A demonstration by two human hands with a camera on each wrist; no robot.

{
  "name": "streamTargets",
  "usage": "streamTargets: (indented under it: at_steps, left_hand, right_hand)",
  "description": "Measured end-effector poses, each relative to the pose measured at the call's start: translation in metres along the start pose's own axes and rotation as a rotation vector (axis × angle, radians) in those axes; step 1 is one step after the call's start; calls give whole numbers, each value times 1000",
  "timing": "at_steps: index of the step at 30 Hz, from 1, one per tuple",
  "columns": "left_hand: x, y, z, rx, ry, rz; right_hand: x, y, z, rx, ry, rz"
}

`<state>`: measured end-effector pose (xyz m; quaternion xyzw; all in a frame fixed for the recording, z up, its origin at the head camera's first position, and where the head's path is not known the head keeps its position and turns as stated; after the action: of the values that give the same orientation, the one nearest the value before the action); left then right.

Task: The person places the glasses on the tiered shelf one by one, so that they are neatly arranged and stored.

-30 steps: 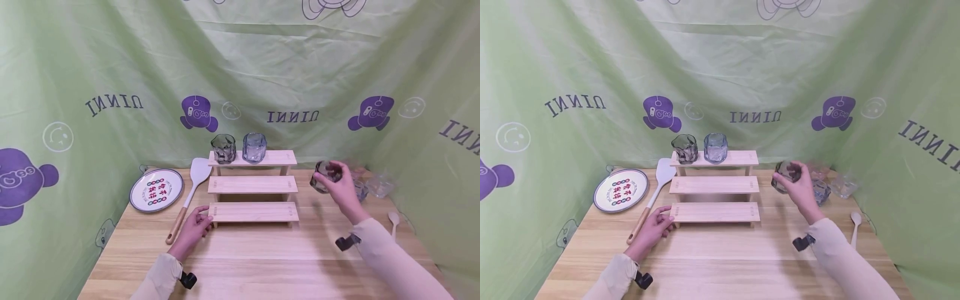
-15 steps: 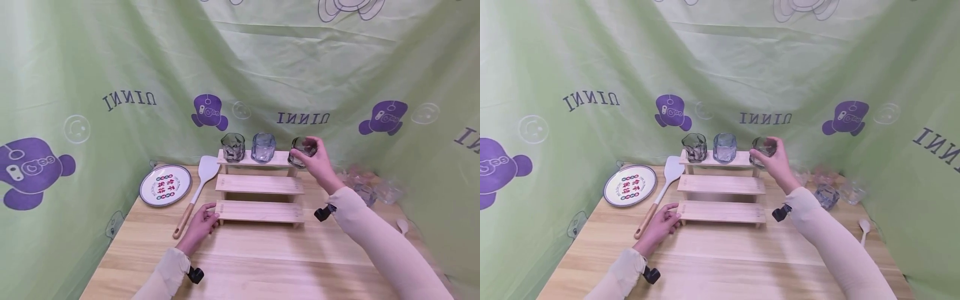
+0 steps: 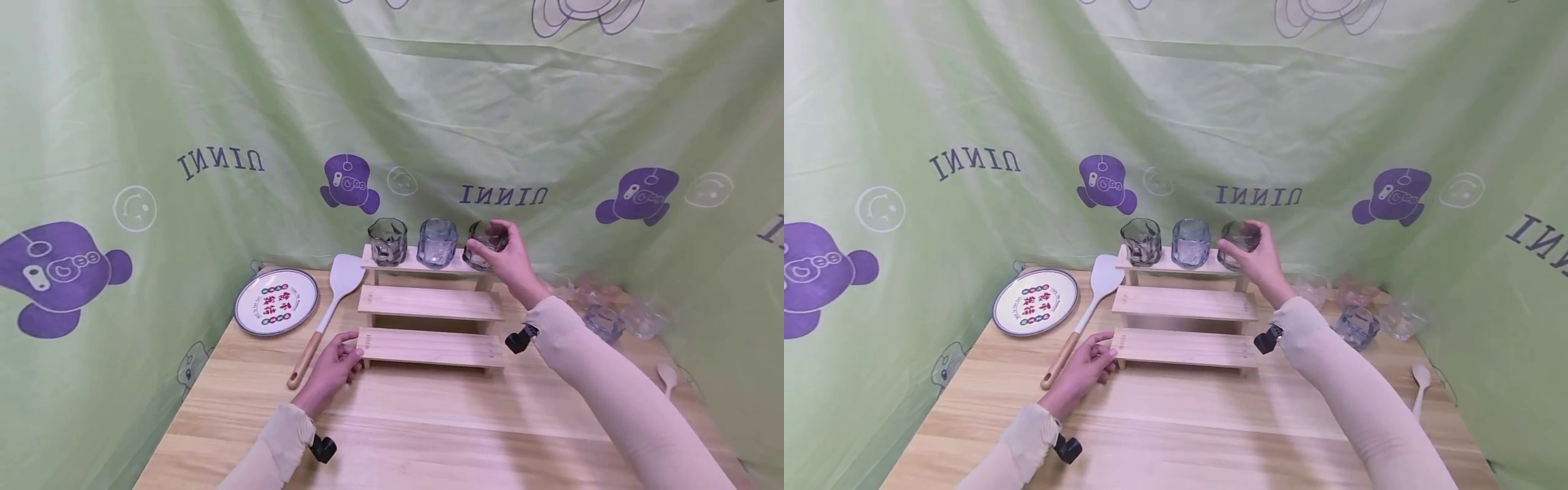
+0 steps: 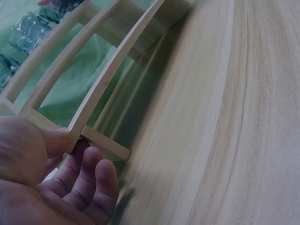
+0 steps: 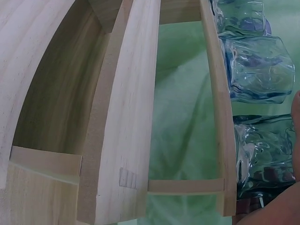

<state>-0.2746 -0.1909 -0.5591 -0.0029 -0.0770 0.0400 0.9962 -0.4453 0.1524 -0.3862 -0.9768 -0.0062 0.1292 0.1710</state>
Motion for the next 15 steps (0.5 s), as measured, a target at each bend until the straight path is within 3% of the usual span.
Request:
streamTargets:
  at_steps: [10, 15]
  left_hand:
    - [0, 1, 3, 41, -15, -5]
    - [-2, 1, 0, 27, -18, -7]
  right_hand:
    - [-2, -3, 2, 35, -6, -43]
    - [11, -15, 10, 5, -36, -73]
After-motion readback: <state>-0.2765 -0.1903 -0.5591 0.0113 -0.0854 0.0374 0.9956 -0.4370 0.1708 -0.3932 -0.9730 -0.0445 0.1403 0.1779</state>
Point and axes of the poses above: each hand's wrist, its own x-axis away from the middle knuckle, its own y-axis out of the palm, z = x × y, the point moved 7 cm from there along -x, towards the middle knuckle, and after that the axes turned 5 degrees about x, right-handed, at the moved point
